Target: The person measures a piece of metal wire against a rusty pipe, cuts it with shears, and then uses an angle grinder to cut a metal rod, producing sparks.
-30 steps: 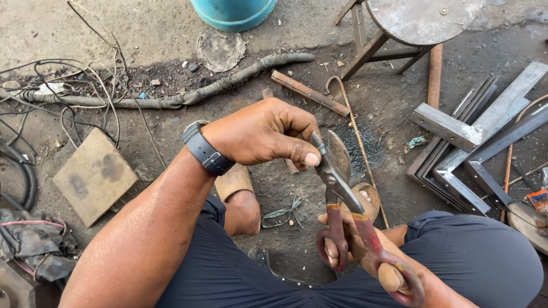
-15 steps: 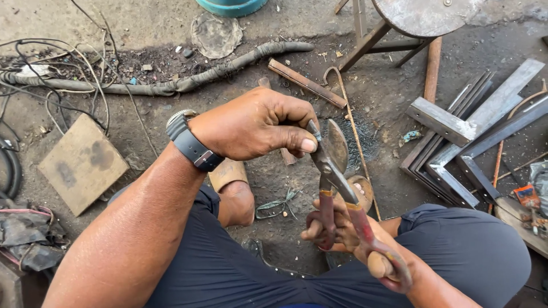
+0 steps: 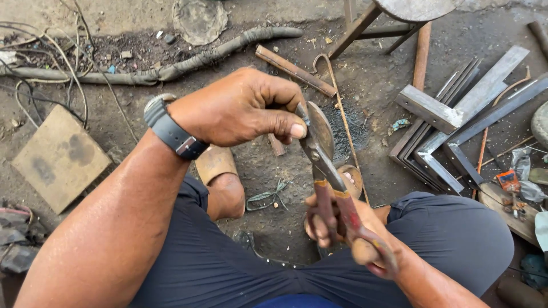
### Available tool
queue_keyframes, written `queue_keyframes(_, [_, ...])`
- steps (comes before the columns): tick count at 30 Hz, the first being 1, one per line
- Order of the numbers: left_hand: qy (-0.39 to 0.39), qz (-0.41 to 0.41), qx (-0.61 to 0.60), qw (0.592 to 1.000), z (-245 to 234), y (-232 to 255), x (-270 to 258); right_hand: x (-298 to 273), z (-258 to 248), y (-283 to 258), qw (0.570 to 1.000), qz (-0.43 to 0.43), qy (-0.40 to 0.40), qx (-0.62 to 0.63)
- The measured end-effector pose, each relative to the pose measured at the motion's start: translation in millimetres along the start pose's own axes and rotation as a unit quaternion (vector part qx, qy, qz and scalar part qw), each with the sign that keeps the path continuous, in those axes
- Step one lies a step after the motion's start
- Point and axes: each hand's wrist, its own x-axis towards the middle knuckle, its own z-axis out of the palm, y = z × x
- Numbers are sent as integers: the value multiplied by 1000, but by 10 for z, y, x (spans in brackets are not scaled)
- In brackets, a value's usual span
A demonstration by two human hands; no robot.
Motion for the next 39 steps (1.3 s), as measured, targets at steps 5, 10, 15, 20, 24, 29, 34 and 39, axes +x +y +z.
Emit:
queue_keyframes(5, [3,-20,-15,1000,-5,-11,0,90,459,-262,987,-66,24,-143])
queue_keyframes(10, [-9,9,-106,994,-4,-85,12,28,304,-194,970,-128,53,-201])
queue_keyframes(15, [-7,-23,-151,988,42,-126,73,46,660,-418,980,-75,-30,-181])
queue_keyframes(20, [56,-9,-3,998,-98,-261,96,-118,213,-222,974,-147,91,-148])
queue_keyframes(24, [79,1,-9,997,-209,-338,58,-155,266,-410,968,-191,55,-153])
queue_keyframes(29, [170,4,18,985,-253,-100,-122,-487,-107,-895,868,-390,87,-295])
queue_keyframes(34, [315,-1,-40,948,-227,-272,-64,-1487,-45,-1395,734,-391,458,-314])
queue_keyframes(39, [196,-11,-40,980,449,185,837,-2205,-646,-945,618,-341,665,-243])
